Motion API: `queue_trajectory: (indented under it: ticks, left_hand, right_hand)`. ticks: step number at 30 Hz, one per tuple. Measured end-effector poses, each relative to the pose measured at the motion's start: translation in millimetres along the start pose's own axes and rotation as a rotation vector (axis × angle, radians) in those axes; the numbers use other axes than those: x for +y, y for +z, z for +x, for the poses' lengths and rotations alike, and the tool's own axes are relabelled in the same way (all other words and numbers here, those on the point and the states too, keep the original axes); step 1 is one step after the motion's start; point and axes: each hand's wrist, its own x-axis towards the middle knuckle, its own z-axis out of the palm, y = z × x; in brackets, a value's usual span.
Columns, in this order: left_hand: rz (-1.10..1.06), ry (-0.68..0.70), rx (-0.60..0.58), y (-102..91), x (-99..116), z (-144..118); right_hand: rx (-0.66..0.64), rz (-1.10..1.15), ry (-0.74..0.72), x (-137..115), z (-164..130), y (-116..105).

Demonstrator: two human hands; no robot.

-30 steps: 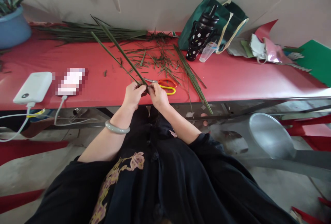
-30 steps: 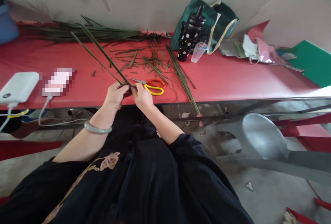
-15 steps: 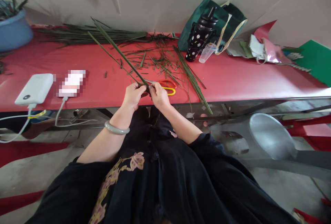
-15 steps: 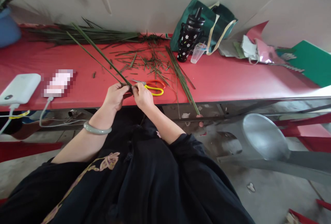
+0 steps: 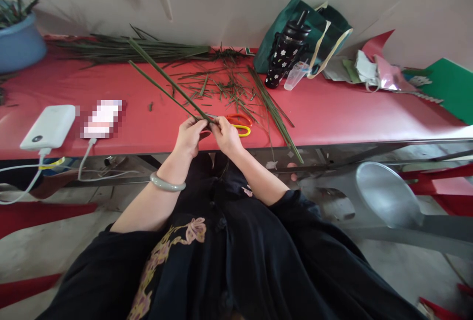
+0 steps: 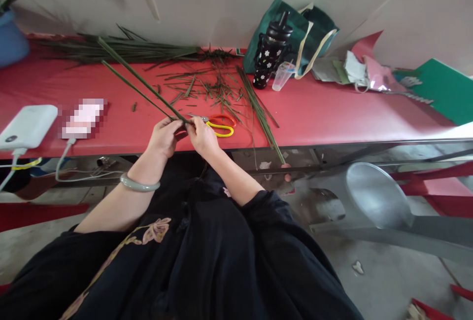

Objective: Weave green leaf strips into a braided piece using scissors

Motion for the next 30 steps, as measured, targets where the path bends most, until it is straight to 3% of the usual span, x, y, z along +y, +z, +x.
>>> queue_trajectory:
  ticks: [6, 16, 22, 30]
  left_hand:
    - [-0.104, -0.003, 0.088, 1.6, 3, 0]
    - [-0.136, 0.119, 0.23, -10.5, 12, 18]
    - [-0.183, 0.156, 0.32, -20.5, 26, 30]
    - [-0.227, 0.183, 0.354, -38.7, 49, 48]
  right_hand:
    - [-0.021, -0.032, 0.006, 2, -3, 4]
    - [-0.115, -0.039, -0.029, 3, -14, 8]
    - [-0.163, -0.029, -0.026, 5, -22, 9]
    - [-0.246, 0.073, -0.037, 10, -31, 10]
